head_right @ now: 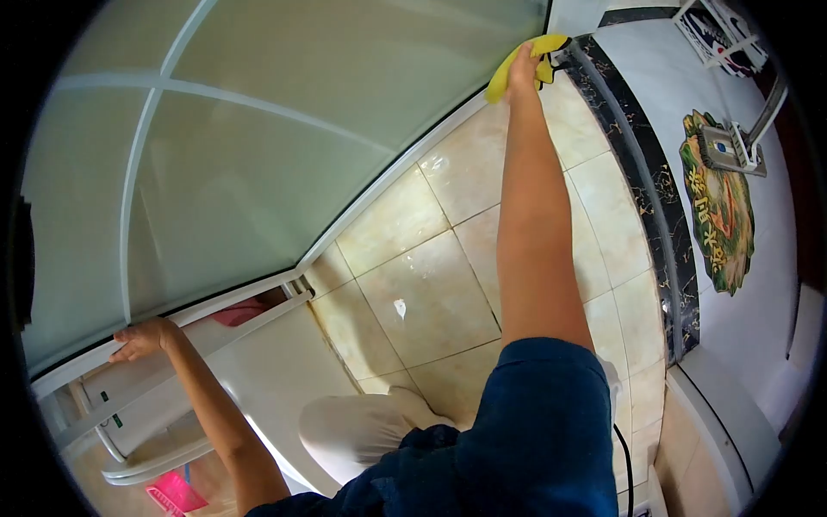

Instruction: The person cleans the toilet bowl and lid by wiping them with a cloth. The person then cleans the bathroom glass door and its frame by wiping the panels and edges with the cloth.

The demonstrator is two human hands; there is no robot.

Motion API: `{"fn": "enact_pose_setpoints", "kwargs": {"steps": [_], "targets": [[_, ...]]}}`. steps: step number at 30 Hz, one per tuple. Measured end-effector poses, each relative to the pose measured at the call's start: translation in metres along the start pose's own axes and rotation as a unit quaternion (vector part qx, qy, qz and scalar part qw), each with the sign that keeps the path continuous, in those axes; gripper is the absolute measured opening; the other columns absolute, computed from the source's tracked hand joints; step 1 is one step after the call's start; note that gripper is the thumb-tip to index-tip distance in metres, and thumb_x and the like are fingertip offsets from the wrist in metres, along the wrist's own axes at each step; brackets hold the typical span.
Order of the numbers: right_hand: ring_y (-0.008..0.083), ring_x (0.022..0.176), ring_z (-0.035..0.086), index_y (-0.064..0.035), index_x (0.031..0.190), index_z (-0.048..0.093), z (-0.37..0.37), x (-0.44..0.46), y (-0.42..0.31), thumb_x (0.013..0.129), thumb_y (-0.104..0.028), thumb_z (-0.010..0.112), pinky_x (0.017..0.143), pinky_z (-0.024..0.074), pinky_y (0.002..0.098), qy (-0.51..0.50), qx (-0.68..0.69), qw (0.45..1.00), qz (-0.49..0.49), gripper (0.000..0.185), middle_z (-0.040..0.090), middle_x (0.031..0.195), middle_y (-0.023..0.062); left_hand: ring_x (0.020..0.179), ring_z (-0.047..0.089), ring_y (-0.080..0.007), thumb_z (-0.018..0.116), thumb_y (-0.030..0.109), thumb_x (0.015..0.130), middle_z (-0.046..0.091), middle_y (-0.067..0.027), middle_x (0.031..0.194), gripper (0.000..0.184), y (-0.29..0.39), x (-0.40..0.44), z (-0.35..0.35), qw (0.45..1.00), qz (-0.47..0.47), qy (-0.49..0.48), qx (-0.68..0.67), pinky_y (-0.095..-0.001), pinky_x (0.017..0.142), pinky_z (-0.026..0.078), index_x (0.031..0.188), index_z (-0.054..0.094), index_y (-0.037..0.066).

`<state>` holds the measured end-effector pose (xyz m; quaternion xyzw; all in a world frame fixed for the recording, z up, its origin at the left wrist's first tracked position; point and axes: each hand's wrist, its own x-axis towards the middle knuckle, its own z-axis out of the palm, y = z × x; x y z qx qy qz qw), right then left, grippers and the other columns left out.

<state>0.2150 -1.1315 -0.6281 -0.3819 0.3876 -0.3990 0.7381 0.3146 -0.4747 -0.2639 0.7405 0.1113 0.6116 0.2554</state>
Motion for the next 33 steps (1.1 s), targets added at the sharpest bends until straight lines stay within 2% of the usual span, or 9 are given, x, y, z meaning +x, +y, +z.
{"fn": "enact_pose_setpoints", "kwargs": {"steps": [10, 14, 16, 18, 20, 23, 27, 30, 33], "targets": [[0.031, 0.139, 0.031, -0.0006, 0.152, 0.01, 0.035, -0.099, 0.086, 0.101, -0.047, 0.04, 0.114, 0.0256, 0.0379, 0.085, -0.021, 0.996, 0.012, 0.076, 0.023, 0.155, 0.0191, 0.135, 0.027, -0.0505, 0.028, 0.083, 0.083, 0.015, -0.0389, 0.145, 0.112, 0.001, -0.004, -0.001, 1.0, 0.002, -0.01, -0.008, -0.0537, 0.108, 0.033, 0.151, 0.006, -0.003], [0.0288, 0.142, 0.026, -0.0034, 0.153, 0.0, 0.053, -0.165, 0.141, 0.095, -0.065, 0.038, 0.116, 0.023, 0.039, 0.056, -0.004, 0.995, 0.084, 0.093, 0.014, 0.159, 0.0154, 0.133, 0.029, -0.0553, 0.027, 0.085, 0.081, 0.014, -0.0408, 0.144, 0.111, -0.011, 0.001, 0.002, 1.0, -0.015, -0.008, -0.001, -0.0561, 0.104, 0.037, 0.152, 0.008, 0.002], [0.0308, 0.143, 0.023, 0.0019, 0.152, 0.004, 0.076, -0.229, 0.13, 0.098, -0.057, 0.039, 0.117, 0.0204, 0.0385, 0.073, -0.013, 0.98, 0.187, 0.086, 0.014, 0.158, 0.0207, 0.136, 0.023, -0.0567, 0.026, 0.086, 0.08, 0.008, -0.0428, 0.146, 0.111, 0.0, -0.003, -0.002, 0.999, -0.024, -0.022, -0.015, -0.0573, 0.104, 0.037, 0.153, 0.006, 0.005], [0.0305, 0.144, 0.022, 0.0025, 0.152, 0.004, 0.091, -0.274, 0.163, 0.098, -0.057, 0.04, 0.117, 0.0194, 0.0389, 0.035, -0.042, 0.98, 0.194, 0.088, 0.013, 0.158, 0.021, 0.136, 0.022, -0.0575, 0.026, 0.087, 0.079, 0.005, -0.0437, 0.146, 0.111, 0.0, -0.004, -0.004, 0.999, -0.015, -0.028, -0.014, -0.0576, 0.104, 0.038, 0.153, 0.006, 0.006], [0.0259, 0.142, 0.029, -0.0086, 0.154, 0.012, 0.112, -0.318, 0.192, 0.095, -0.063, 0.041, 0.115, 0.0251, 0.0404, 0.042, -0.024, 0.957, 0.287, 0.085, 0.022, 0.158, 0.01, 0.132, 0.028, -0.0589, 0.026, 0.088, 0.078, 0.011, -0.0444, 0.144, 0.114, -0.014, 0.0, 0.002, 0.999, -0.028, -0.018, 0.012, -0.0593, 0.102, 0.039, 0.153, 0.005, 0.005], [0.0258, 0.14, 0.032, -0.0132, 0.151, 0.02, 0.14, -0.395, 0.165, 0.099, -0.057, 0.036, 0.113, 0.0283, 0.0464, -0.034, 0.099, 0.896, 0.431, 0.069, 0.03, 0.154, 0.0062, 0.129, 0.032, -0.0576, 0.028, 0.087, 0.078, 0.016, -0.0431, 0.144, 0.117, -0.01, -0.001, -0.003, 0.999, -0.003, -0.022, 0.033, -0.0592, 0.102, 0.038, 0.152, 0.005, -0.001], [0.0266, 0.137, 0.037, -0.0163, 0.148, 0.027, 0.155, -0.46, 0.156, 0.103, -0.049, 0.028, 0.112, 0.0301, 0.0502, -0.165, 0.186, 0.773, 0.583, 0.055, 0.034, 0.151, 0.0054, 0.132, 0.028, -0.0518, 0.029, 0.071, 0.093, 0.022, -0.0382, 0.146, 0.098, -0.015, -0.003, 0.001, 0.999, 0.046, 0.001, 0.012, -0.0548, 0.11, 0.026, 0.149, 0.012, -0.008], [0.027, 0.136, 0.039, -0.0177, 0.147, 0.027, 0.15, -0.485, 0.133, 0.101, -0.051, 0.031, 0.112, 0.0293, 0.0531, -0.31, 0.171, 0.737, 0.576, 0.057, 0.033, 0.152, 0.0068, 0.128, 0.033, -0.0519, 0.029, 0.07, 0.093, 0.023, -0.0397, 0.144, 0.098, -0.018, -0.005, 0.0, 0.997, 0.057, -0.01, 0.043, -0.0552, 0.107, 0.028, 0.149, 0.011, -0.009], [0.0281, 0.13, 0.046, -0.0127, 0.141, 0.039, 0.144, -0.489, 0.082, 0.098, -0.045, 0.031, 0.11, 0.0333, 0.0514, -0.376, 0.165, 0.711, 0.571, 0.055, 0.044, 0.144, 0.0087, 0.114, 0.041, -0.0502, 0.03, 0.071, 0.092, 0.037, -0.037, 0.125, 0.099, -0.014, -0.008, -0.006, 0.998, 0.049, -0.029, 0.013, -0.054, 0.1, 0.035, 0.15, 0.009, -0.007]]}}
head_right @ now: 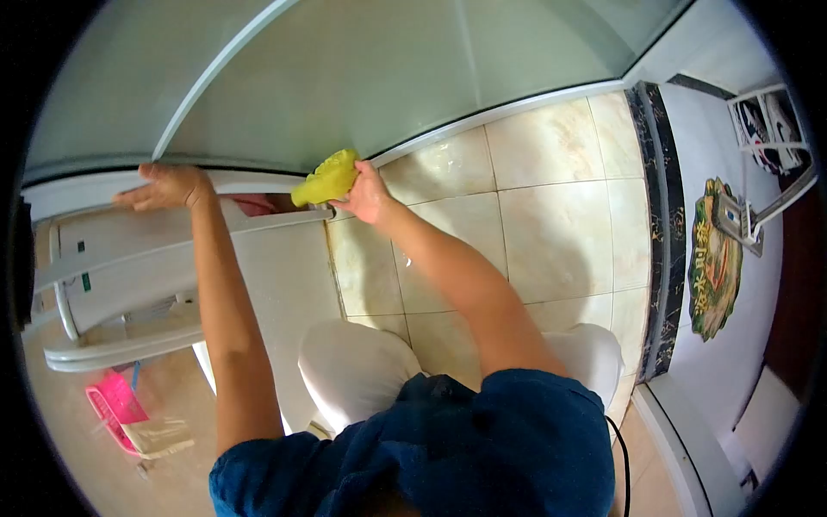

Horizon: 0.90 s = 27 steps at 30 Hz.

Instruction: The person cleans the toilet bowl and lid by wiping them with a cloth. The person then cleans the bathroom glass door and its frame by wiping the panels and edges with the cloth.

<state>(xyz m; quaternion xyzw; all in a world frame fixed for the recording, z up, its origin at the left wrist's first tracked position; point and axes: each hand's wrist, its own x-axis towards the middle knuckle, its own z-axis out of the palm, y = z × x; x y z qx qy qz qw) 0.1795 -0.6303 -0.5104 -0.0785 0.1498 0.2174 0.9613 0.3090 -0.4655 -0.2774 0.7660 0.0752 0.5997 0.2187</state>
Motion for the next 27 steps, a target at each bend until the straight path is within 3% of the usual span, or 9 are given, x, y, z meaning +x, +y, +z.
{"fn": "enact_pose_setpoints", "kwargs": {"steps": [6, 9, 10, 13, 14, 17, 19, 24, 27], "targets": [[0.0295, 0.108, 0.061, -0.006, 0.119, 0.06, 0.033, -0.044, -0.042, 0.094, -0.044, 0.039, 0.097, 0.0478, 0.0421, -0.094, 0.006, 0.995, 0.026, 0.05, 0.064, 0.116, 0.0131, 0.117, 0.037, -0.0467, 0.035, 0.071, 0.092, 0.032, -0.034, 0.128, 0.101, 0.006, -0.002, -0.006, 0.997, -0.027, -0.032, -0.058, -0.0552, 0.1, 0.031, 0.151, 0.006, -0.005], [0.027, 0.101, 0.063, -0.0042, 0.12, 0.059, 0.048, -0.057, -0.061, 0.096, -0.044, 0.041, 0.09, 0.0512, 0.0407, -0.035, -0.092, 0.995, -0.026, 0.05, 0.063, 0.12, 0.0115, 0.121, 0.034, -0.0478, 0.044, 0.066, 0.092, 0.03, -0.035, 0.132, 0.099, -0.001, -0.002, -0.004, 0.996, -0.009, -0.027, -0.082, -0.055, 0.104, 0.03, 0.151, 0.007, -0.005], [0.0222, 0.092, 0.063, -0.003, 0.118, 0.057, 0.06, -0.068, -0.066, 0.096, -0.039, 0.049, 0.081, 0.0527, 0.035, 0.026, -0.148, 0.987, -0.052, 0.043, 0.064, 0.11, 0.0098, 0.122, 0.034, -0.0479, 0.047, 0.063, 0.092, 0.029, -0.035, 0.133, 0.098, -0.004, -0.004, -0.004, 0.996, -0.008, -0.032, -0.084, -0.0547, 0.104, 0.029, 0.151, 0.008, -0.005], [0.02, 0.087, 0.061, -0.0023, 0.119, 0.052, 0.088, -0.08, -0.079, 0.095, -0.034, 0.054, 0.074, 0.0516, 0.0326, 0.22, -0.433, 0.838, -0.248, 0.04, 0.06, 0.102, 0.0094, 0.124, 0.033, -0.0482, 0.057, 0.055, 0.091, 0.028, -0.0352, 0.136, 0.097, -0.011, -0.003, -0.004, 0.995, 0.005, -0.039, -0.087, -0.0538, 0.106, 0.029, 0.15, 0.009, -0.006], [0.023, 0.097, 0.06, 0.0012, 0.125, 0.045, 0.106, -0.089, -0.086, 0.088, -0.027, 0.062, 0.085, 0.0491, 0.0339, 0.237, -0.411, 0.837, -0.273, 0.049, 0.059, 0.112, 0.0145, 0.124, 0.033, -0.0482, 0.059, 0.053, 0.091, 0.027, -0.0352, 0.136, 0.097, -0.013, -0.004, -0.006, 0.996, 0.012, -0.043, -0.08, -0.0535, 0.106, 0.029, 0.15, 0.01, -0.006], [0.0215, 0.11, 0.052, -0.0021, 0.134, 0.038, 0.161, -0.113, -0.103, 0.088, -0.018, 0.059, 0.094, 0.0443, 0.0351, 0.178, -0.42, 0.75, -0.479, 0.053, 0.05, 0.121, 0.0127, 0.125, 0.033, -0.0481, 0.061, 0.049, 0.091, 0.026, -0.0347, 0.138, 0.095, -0.018, -0.005, -0.01, 0.995, 0.031, -0.057, -0.069, -0.0517, 0.106, 0.03, 0.15, 0.009, -0.005], [0.0272, 0.121, 0.046, -0.0014, 0.144, 0.027, 0.197, -0.125, -0.122, 0.084, -0.006, 0.058, 0.104, 0.037, 0.0368, 0.145, -0.507, 0.592, -0.61, 0.068, 0.045, 0.13, 0.0149, 0.129, 0.031, -0.048, 0.057, 0.049, 0.093, 0.026, -0.035, 0.141, 0.092, -0.005, -0.004, -0.02, 0.991, -0.001, -0.069, -0.115, -0.0514, 0.11, 0.026, 0.15, 0.012, -0.007], [0.0331, 0.108, 0.05, -0.0105, 0.138, 0.047, 0.219, -0.117, -0.174, 0.077, -0.004, 0.063, 0.098, 0.041, 0.0428, 0.238, -0.655, 0.098, -0.711, 0.063, 0.049, 0.117, 0.0151, 0.132, 0.027, -0.0475, 0.058, 0.048, 0.093, 0.019, -0.0334, 0.144, 0.094, 0.009, 0.0, -0.032, 0.983, -0.059, -0.118, -0.127, -0.0509, 0.109, 0.028, 0.151, 0.005, -0.004], [0.027, 0.103, 0.052, -0.0239, 0.132, 0.057, 0.164, -0.113, -0.194, 0.078, -0.003, 0.06, 0.092, 0.0447, 0.0398, 0.112, -0.736, -0.06, -0.665, 0.059, 0.052, 0.114, 0.0094, 0.133, 0.026, -0.0474, 0.059, 0.049, 0.092, 0.02, -0.0328, 0.144, 0.095, 0.002, -0.001, -0.028, 0.985, -0.045, -0.114, -0.123, -0.0509, 0.109, 0.029, 0.152, 0.005, -0.002]]}}
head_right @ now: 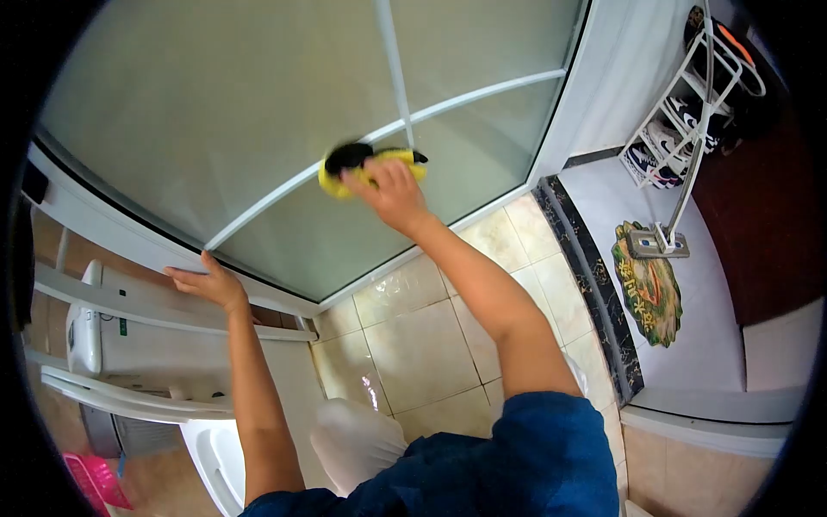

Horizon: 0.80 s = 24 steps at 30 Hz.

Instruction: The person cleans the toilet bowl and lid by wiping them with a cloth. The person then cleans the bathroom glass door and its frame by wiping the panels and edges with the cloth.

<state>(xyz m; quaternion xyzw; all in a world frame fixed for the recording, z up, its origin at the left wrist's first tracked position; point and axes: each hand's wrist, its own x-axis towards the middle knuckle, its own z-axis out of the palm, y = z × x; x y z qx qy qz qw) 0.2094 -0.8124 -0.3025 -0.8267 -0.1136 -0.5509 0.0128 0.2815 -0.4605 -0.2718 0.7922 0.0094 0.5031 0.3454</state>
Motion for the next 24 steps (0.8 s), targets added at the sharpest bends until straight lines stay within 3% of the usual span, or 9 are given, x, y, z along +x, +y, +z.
{"fn": "enact_pose_setpoints", "kwargs": {"steps": [3, 6, 8, 12, 15, 19, 21, 23, 24], "targets": [[0.025, 0.1, 0.054, -0.0331, 0.132, 0.057, -0.019, -0.017, 0.027, 0.079, -0.003, 0.057, 0.089, 0.0464, 0.0384, -0.139, 0.06, 0.98, -0.126, 0.061, 0.053, 0.109, 0.0052, 0.133, 0.026, -0.0477, 0.06, 0.05, 0.091, 0.02, -0.0325, 0.144, 0.096, -0.004, -0.001, 0.001, 1.0, 0.014, 0.002, 0.005, -0.0515, 0.109, 0.029, 0.152, 0.006, 0.0], [0.0248, 0.099, 0.055, -0.0349, 0.133, 0.057, -0.027, -0.004, 0.056, 0.079, -0.002, 0.058, 0.089, 0.0464, 0.039, -0.085, 0.011, 0.994, -0.068, 0.063, 0.053, 0.108, 0.0045, 0.133, 0.027, -0.0482, 0.061, 0.051, 0.091, 0.021, -0.0328, 0.144, 0.097, -0.009, -0.003, 0.001, 1.0, 0.022, 0.003, 0.016, -0.0519, 0.109, 0.029, 0.152, 0.007, 0.0], [0.0278, 0.099, 0.054, -0.0295, 0.134, 0.056, -0.037, 0.039, 0.078, 0.081, -0.001, 0.057, 0.088, 0.0453, 0.0413, 0.014, -0.04, 0.999, -0.006, 0.06, 0.054, 0.108, 0.0069, 0.132, 0.028, -0.0485, 0.06, 0.052, 0.091, 0.022, -0.0332, 0.144, 0.096, -0.01, -0.004, 0.001, 0.999, 0.031, 0.006, 0.021, -0.0522, 0.109, 0.029, 0.152, 0.007, 0.0], [0.0361, 0.106, 0.049, -0.0158, 0.142, 0.046, -0.056, 0.141, 0.118, 0.085, -0.004, 0.053, 0.092, 0.0381, 0.0471, 0.214, -0.027, 0.938, 0.272, 0.059, 0.053, 0.111, 0.0149, 0.131, 0.028, -0.0496, 0.057, 0.054, 0.092, 0.023, -0.0345, 0.142, 0.096, -0.016, -0.005, 0.002, 0.998, 0.042, -0.001, 0.041, -0.0531, 0.108, 0.029, 0.152, 0.007, -0.002], [0.0377, 0.107, 0.047, -0.0151, 0.145, 0.041, -0.066, 0.186, 0.104, 0.083, -0.006, 0.056, 0.094, 0.0361, 0.048, 0.231, -0.037, 0.897, 0.375, 0.064, 0.05, 0.115, 0.0183, 0.13, 0.028, -0.0508, 0.055, 0.055, 0.092, 0.023, -0.036, 0.141, 0.096, -0.013, -0.006, 0.002, 0.999, 0.028, -0.009, 0.027, -0.0541, 0.108, 0.029, 0.151, 0.008, -0.003], [0.0358, 0.107, 0.047, -0.0192, 0.137, 0.053, -0.042, 0.184, 0.017, 0.083, -0.009, 0.058, 0.094, 0.0376, 0.0475, 0.13, -0.016, 0.977, 0.168, 0.055, 0.049, 0.117, 0.0176, 0.132, 0.027, -0.0502, 0.055, 0.054, 0.092, 0.024, -0.0352, 0.143, 0.094, -0.018, -0.008, 0.004, 0.999, 0.035, -0.002, 0.037, -0.0539, 0.11, 0.025, 0.151, 0.01, -0.004], [0.0305, 0.104, 0.051, -0.0301, 0.133, 0.057, -0.037, 0.18, -0.034, 0.084, -0.008, 0.056, 0.09, 0.0426, 0.0412, 0.08, 0.023, 0.997, 0.002, 0.054, 0.053, 0.114, 0.0092, 0.133, 0.026, -0.0497, 0.056, 0.053, 0.092, 0.024, -0.0348, 0.144, 0.094, -0.025, -0.011, 0.007, 0.998, 0.035, -0.002, 0.059, -0.0537, 0.111, 0.022, 0.151, 0.01, -0.003], [0.0241, 0.103, 0.053, -0.031, 0.132, 0.058, -0.022, 0.178, -0.066, 0.08, -0.008, 0.058, 0.077, 0.046, 0.0334, 0.056, 0.088, 0.978, -0.182, 0.057, 0.054, 0.113, 0.0058, 0.134, 0.026, -0.0493, 0.058, 0.049, 0.091, 0.023, -0.0348, 0.146, 0.092, -0.033, -0.015, 0.008, 0.996, 0.031, -0.014, 0.084, -0.0536, 0.112, 0.021, 0.152, 0.011, -0.002], [0.0234, 0.104, 0.053, -0.0314, 0.132, 0.057, -0.019, 0.178, -0.079, 0.081, -0.009, 0.058, 0.077, 0.0465, 0.0325, 0.025, 0.094, 0.97, -0.221, 0.056, 0.054, 0.116, 0.0051, 0.134, 0.026, -0.0494, 0.06, 0.047, 0.091, 0.023, -0.0351, 0.146, 0.092, -0.031, -0.015, 0.007, 0.995, 0.031, -0.021, 0.089, -0.0535, 0.112, 0.021, 0.152, 0.011, -0.002]]}}
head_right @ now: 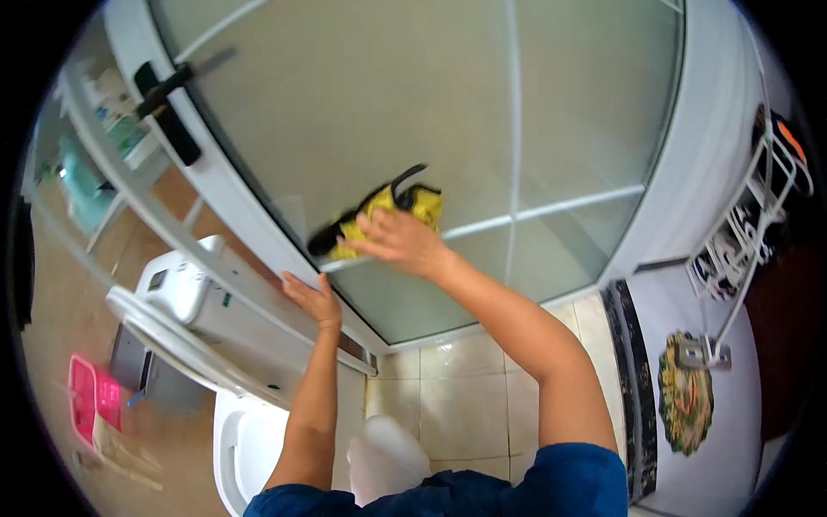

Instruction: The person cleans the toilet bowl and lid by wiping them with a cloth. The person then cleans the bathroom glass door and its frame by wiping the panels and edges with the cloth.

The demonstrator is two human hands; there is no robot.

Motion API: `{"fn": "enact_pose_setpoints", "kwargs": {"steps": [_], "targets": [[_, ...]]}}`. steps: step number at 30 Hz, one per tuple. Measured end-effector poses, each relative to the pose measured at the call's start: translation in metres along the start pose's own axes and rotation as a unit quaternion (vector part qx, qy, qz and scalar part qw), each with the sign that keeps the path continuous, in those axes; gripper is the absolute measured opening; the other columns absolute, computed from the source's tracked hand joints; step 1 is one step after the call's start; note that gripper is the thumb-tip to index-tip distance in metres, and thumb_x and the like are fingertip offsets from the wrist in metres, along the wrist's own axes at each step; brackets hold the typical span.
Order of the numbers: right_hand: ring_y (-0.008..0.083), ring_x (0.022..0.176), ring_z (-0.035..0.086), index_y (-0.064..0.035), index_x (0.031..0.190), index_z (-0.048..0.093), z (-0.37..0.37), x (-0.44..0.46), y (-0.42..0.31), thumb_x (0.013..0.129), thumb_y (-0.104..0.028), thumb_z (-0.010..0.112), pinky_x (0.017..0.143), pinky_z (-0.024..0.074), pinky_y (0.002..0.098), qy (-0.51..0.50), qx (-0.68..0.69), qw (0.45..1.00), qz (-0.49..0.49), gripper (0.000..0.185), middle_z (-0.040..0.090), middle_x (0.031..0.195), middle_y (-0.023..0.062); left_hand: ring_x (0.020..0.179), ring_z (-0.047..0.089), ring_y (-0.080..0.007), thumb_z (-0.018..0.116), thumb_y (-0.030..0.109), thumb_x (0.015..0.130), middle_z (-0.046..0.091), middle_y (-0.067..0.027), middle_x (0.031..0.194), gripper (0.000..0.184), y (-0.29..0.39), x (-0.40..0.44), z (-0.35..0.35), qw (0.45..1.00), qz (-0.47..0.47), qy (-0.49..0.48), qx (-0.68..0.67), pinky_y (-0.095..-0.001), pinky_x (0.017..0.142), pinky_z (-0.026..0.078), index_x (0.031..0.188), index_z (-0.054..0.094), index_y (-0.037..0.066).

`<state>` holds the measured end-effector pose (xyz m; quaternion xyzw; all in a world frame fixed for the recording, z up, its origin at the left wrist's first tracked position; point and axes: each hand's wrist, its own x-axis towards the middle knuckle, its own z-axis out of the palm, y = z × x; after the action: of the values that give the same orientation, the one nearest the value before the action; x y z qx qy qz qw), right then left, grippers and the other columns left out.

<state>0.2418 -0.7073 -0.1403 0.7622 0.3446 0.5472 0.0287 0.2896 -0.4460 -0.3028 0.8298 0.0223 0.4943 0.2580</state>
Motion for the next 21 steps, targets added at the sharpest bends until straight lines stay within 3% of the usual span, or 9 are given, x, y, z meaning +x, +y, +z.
{"fn": "enact_pose_setpoints", "kwargs": {"steps": [2, 6, 9, 10, 14, 17, 18, 20, 21], "targets": [[0.0219, 0.105, 0.052, -0.0323, 0.133, 0.056, 0.005, 0.011, -0.01, 0.083, -0.011, 0.056, 0.077, 0.0476, 0.0305, -0.066, 0.021, 0.995, -0.072, 0.055, 0.053, 0.122, 0.0039, 0.131, 0.029, -0.051, 0.063, 0.044, 0.089, 0.027, -0.0356, 0.143, 0.091, 0.009, 0.003, -0.009, 1.0, -0.001, 0.008, -0.03, -0.0534, 0.111, 0.024, 0.153, 0.012, 0.003], [0.0216, 0.114, 0.051, -0.0311, 0.134, 0.056, -0.007, 0.069, 0.018, 0.081, -0.008, 0.058, 0.067, 0.0467, 0.0304, 0.022, -0.032, 0.999, -0.01, 0.058, 0.052, 0.13, 0.0028, 0.131, 0.03, -0.0495, 0.068, 0.035, 0.087, 0.027, -0.0343, 0.143, 0.092, 0.018, 0.004, -0.018, 0.999, -0.032, -0.025, -0.037, -0.0513, 0.11, 0.026, 0.153, 0.012, 0.004], [0.0284, 0.129, 0.041, -0.0273, 0.137, 0.053, -0.044, 0.162, 0.046, 0.081, -0.002, 0.054, 0.09, 0.045, 0.0401, 0.121, -0.112, 0.98, 0.114, 0.062, 0.04, 0.145, 0.0068, 0.13, 0.031, -0.0497, 0.068, 0.035, 0.087, 0.027, -0.0342, 0.143, 0.092, 0.024, 0.001, -0.021, 0.997, -0.053, -0.036, -0.041, -0.0511, 0.11, 0.026, 0.153, 0.012, 0.005], [0.0325, 0.134, 0.034, -0.0237, 0.139, 0.05, -0.049, 0.19, 0.055, 0.081, -0.001, 0.051, 0.102, 0.0358, 0.0472, 0.16, -0.091, 0.97, 0.157, 0.062, 0.033, 0.151, 0.0076, 0.13, 0.031, -0.0497, 0.068, 0.035, 0.087, 0.027, -0.0342, 0.143, 0.092, 0.024, 0.002, -0.02, 0.997, -0.055, -0.036, -0.041, -0.0512, 0.11, 0.026, 0.153, 0.012, 0.005], [0.036, 0.14, 0.028, -0.022, 0.139, 0.05, -0.055, 0.263, 0.063, 0.083, -0.005, 0.05, 0.111, 0.0268, 0.0523, 0.254, -0.041, 0.948, 0.189, 0.059, 0.037, 0.15, 0.0056, 0.131, 0.03, -0.0497, 0.069, 0.036, 0.087, 0.025, -0.0335, 0.144, 0.093, 0.017, -0.001, -0.016, 0.998, -0.04, -0.032, -0.03, -0.0519, 0.11, 0.026, 0.153, 0.012, 0.006], [0.0353, 0.141, 0.028, -0.0225, 0.138, 0.05, -0.028, 0.262, 0.047, 0.083, -0.006, 0.05, 0.113, 0.0225, 0.0555, 0.129, -0.026, 0.987, 0.095, 0.058, 0.041, 0.149, 0.0021, 0.13, 0.029, -0.0496, 0.069, 0.037, 0.087, 0.025, -0.033, 0.144, 0.093, 0.014, -0.001, -0.015, 0.997, -0.034, -0.036, -0.051, -0.0523, 0.11, 0.025, 0.153, 0.012, 0.005], [0.0328, 0.141, 0.031, -0.0221, 0.136, 0.052, -0.025, 0.253, 0.032, 0.081, -0.004, 0.05, 0.106, 0.0384, 0.0502, 0.106, -0.05, 0.992, 0.053, 0.057, 0.041, 0.149, 0.0007, 0.13, 0.029, -0.0497, 0.069, 0.037, 0.087, 0.025, -0.0329, 0.143, 0.093, 0.012, -0.001, -0.015, 0.997, -0.027, -0.033, -0.058, -0.0523, 0.111, 0.025, 0.153, 0.012, 0.005], [0.0297, 0.14, 0.034, -0.0233, 0.138, 0.05, -0.013, 0.225, 0.002, 0.079, 0.001, 0.052, 0.099, 0.0465, 0.0386, 0.043, 0.099, 0.99, 0.086, 0.064, 0.044, 0.147, 0.0008, 0.13, 0.03, -0.0497, 0.069, 0.036, 0.086, 0.026, -0.0329, 0.143, 0.093, 0.014, 0.001, -0.018, 0.997, -0.028, -0.036, -0.063, -0.0524, 0.11, 0.025, 0.153, 0.012, 0.005], [0.0291, 0.13, 0.045, -0.0234, 0.137, 0.051, -0.006, 0.209, -0.003, 0.079, 0.0, 0.053, 0.087, 0.0512, 0.0343, 0.044, 0.088, 0.994, 0.056, 0.063, 0.046, 0.145, 0.0, 0.13, 0.03, -0.0497, 0.069, 0.036, 0.086, 0.026, -0.0329, 0.143, 0.093, 0.015, 0.0, -0.019, 0.997, -0.028, -0.038, -0.065, -0.0524, 0.11, 0.025, 0.153, 0.012, 0.005]]}}
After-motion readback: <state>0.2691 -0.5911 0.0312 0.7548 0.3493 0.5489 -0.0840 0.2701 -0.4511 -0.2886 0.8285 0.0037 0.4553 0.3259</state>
